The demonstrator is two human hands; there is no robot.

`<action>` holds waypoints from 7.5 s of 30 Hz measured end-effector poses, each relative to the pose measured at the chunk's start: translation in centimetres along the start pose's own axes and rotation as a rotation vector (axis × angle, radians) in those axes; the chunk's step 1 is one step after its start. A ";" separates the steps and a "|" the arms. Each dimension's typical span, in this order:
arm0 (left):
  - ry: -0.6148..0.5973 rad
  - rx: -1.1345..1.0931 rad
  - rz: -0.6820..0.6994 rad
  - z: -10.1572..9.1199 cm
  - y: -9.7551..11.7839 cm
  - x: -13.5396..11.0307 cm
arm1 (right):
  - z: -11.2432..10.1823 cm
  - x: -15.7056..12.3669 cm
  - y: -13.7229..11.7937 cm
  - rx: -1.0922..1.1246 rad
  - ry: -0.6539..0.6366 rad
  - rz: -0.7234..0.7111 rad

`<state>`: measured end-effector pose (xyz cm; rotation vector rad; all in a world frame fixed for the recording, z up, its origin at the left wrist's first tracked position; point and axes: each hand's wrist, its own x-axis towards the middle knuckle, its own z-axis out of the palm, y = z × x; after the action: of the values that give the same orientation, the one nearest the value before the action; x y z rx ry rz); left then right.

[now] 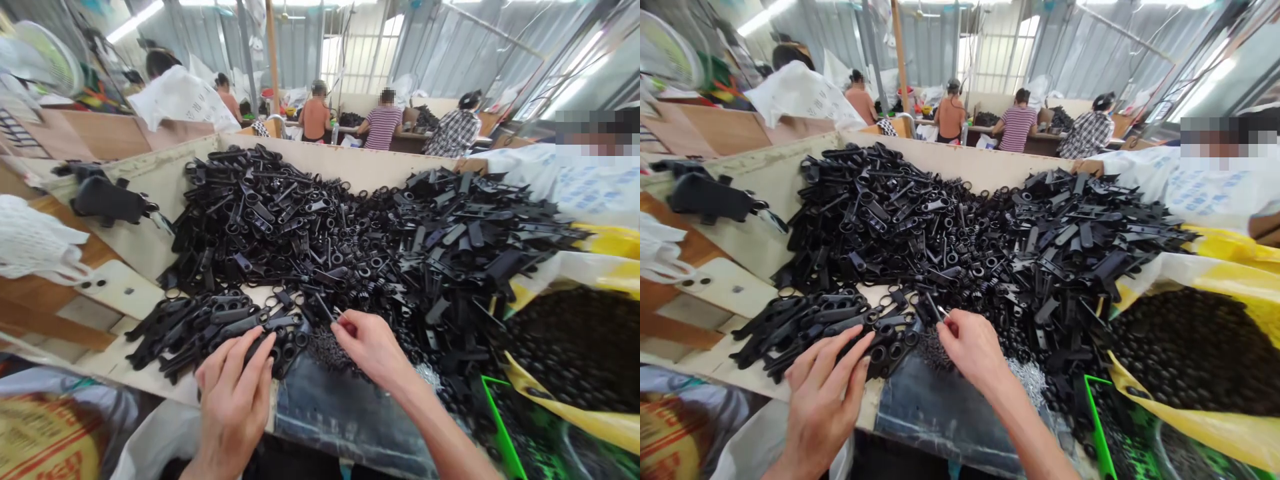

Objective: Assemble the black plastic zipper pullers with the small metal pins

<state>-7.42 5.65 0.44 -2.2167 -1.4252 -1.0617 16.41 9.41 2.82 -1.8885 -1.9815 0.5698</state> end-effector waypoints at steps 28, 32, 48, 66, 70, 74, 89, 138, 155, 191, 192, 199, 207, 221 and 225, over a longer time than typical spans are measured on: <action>-0.789 -1.484 -1.408 3.3 8.0 -0.4 | 1.4 -1.0 7.0 0.178 0.229 0.004; -0.805 -1.488 -1.392 2.9 8.3 -0.3 | 0.9 -4.0 7.1 0.319 0.245 0.027; -0.956 -1.288 -1.046 1.4 10.3 -2.0 | 3.3 -10.3 4.8 0.435 0.106 -0.238; -0.907 -1.125 -0.974 -0.2 9.7 -3.7 | 2.1 -11.5 4.8 -0.036 -0.051 -0.620; -0.922 -1.056 -0.911 -0.6 9.8 -3.5 | 1.9 -11.9 4.7 -0.088 -0.083 -0.640; -0.975 -0.983 -0.833 -0.6 10.1 -3.1 | 1.7 -12.2 4.8 -0.155 -0.050 -0.691; -0.960 -0.990 -0.891 0.5 11.2 -4.3 | 3.8 -13.3 5.6 -0.099 -0.044 -0.644; -0.888 -0.552 -0.182 -0.5 9.2 -4.8 | 5.2 -12.5 4.1 1.096 -0.226 0.394; -1.096 -1.301 -1.383 -1.6 9.3 -3.8 | 4.7 -10.3 3.2 0.931 -0.300 -0.025; -0.823 -0.253 -0.461 5.8 7.9 -1.3 | 3.6 -9.9 6.4 0.685 0.057 0.157; -0.817 -0.271 -0.448 5.8 7.7 -1.6 | 3.7 -9.8 6.4 0.648 0.065 0.139; -0.755 -0.430 -0.515 4.4 6.5 -2.5 | 5.3 -8.0 5.1 0.133 0.061 -0.052; -0.709 -0.586 -0.716 3.8 6.0 -2.4 | 6.6 -6.3 3.7 0.023 0.090 -0.013; -0.628 -0.609 -0.533 2.5 7.4 -4.6 | 6.6 -9.5 2.6 0.802 -0.086 0.208; -0.641 -0.620 -0.745 2.6 6.7 -4.8 | 6.4 -9.5 2.8 0.628 -0.006 0.057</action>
<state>-1.60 1.00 -3.91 -2.6568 -2.6441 -1.1583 16.08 -0.33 -3.88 -1.5416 -1.5042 1.0646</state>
